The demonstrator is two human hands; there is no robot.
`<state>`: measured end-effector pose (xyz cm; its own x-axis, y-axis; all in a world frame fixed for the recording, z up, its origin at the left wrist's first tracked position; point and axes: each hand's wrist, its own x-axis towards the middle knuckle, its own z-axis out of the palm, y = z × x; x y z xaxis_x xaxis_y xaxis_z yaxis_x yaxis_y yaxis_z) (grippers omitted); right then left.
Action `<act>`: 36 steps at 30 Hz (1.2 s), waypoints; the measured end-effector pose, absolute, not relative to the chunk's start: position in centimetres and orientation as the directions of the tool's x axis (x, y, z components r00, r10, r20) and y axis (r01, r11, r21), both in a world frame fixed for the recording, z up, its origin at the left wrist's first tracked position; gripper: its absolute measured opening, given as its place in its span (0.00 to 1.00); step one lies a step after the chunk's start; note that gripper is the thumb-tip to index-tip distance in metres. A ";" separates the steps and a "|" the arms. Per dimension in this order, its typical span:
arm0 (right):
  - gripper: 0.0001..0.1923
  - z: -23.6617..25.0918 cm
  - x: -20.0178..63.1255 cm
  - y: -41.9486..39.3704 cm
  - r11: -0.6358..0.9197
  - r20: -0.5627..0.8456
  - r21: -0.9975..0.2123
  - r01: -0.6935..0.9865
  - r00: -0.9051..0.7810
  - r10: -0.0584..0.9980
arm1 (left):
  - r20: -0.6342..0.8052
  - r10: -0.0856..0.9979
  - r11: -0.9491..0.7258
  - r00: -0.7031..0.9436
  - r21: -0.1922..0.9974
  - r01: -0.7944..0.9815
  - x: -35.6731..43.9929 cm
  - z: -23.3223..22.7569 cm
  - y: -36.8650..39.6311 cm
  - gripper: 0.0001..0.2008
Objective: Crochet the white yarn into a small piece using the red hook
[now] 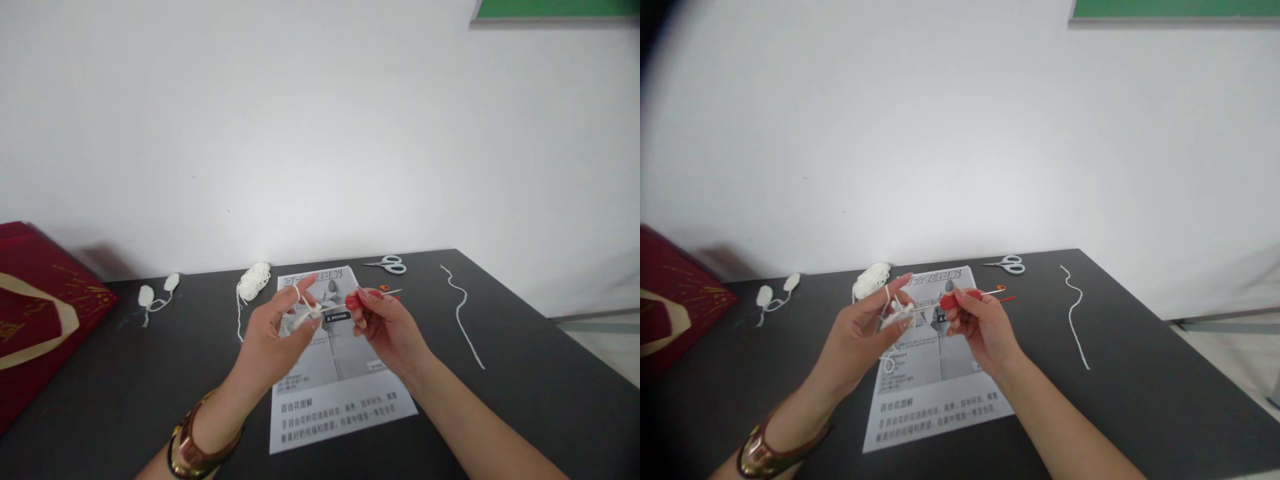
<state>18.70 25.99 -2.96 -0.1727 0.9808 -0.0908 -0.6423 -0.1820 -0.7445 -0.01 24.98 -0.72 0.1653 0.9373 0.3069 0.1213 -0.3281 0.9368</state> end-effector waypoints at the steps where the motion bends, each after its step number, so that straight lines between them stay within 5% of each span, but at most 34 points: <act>1: 0.10 -2.9 18.7 25.9 -0.186 -0.094 -0.737 -0.650 -0.173 0.980 | 0.367 0.910 -0.399 0.191 0.902 0.167 0.0 -0.7 24.9 0.26; 7: 0.09 -2.8 18.7 25.8 -0.248 -0.138 -0.689 -0.681 -0.213 0.967 | 0.518 0.843 -0.539 0.149 0.811 0.229 0.4 -1.4 24.7 0.23; 17: 0.08 -2.8 18.3 25.5 -0.283 -0.183 -0.682 -0.675 -0.217 0.959 | 0.465 0.881 -0.472 0.083 0.872 0.126 0.6 -1.7 24.7 0.26; 25: 0.06 -2.8 18.3 25.6 -0.366 -0.251 -0.612 -0.701 -0.267 0.931 | 0.741 0.640 -0.761 0.203 0.573 0.305 0.1 -2.0 24.8 0.35; 30: 0.05 -2.9 18.5 25.6 -0.426 -0.289 -0.579 -0.695 -0.314 0.904 | 0.792 0.563 -0.793 0.237 0.437 0.424 -0.2 -2.2 24.8 0.37; 33: 0.05 -2.8 18.5 25.4 -0.417 -0.278 -0.599 -0.684 -0.311 0.909 | 0.775 0.610 -0.764 0.165 0.521 0.381 0.1 -2.1 24.8 0.36; 36: 0.07 -2.7 18.3 25.2 -0.333 -0.215 -0.661 -0.673 -0.255 0.943 | 0.601 0.796 -0.600 0.078 0.765 0.232 0.4 -1.7 24.7 0.31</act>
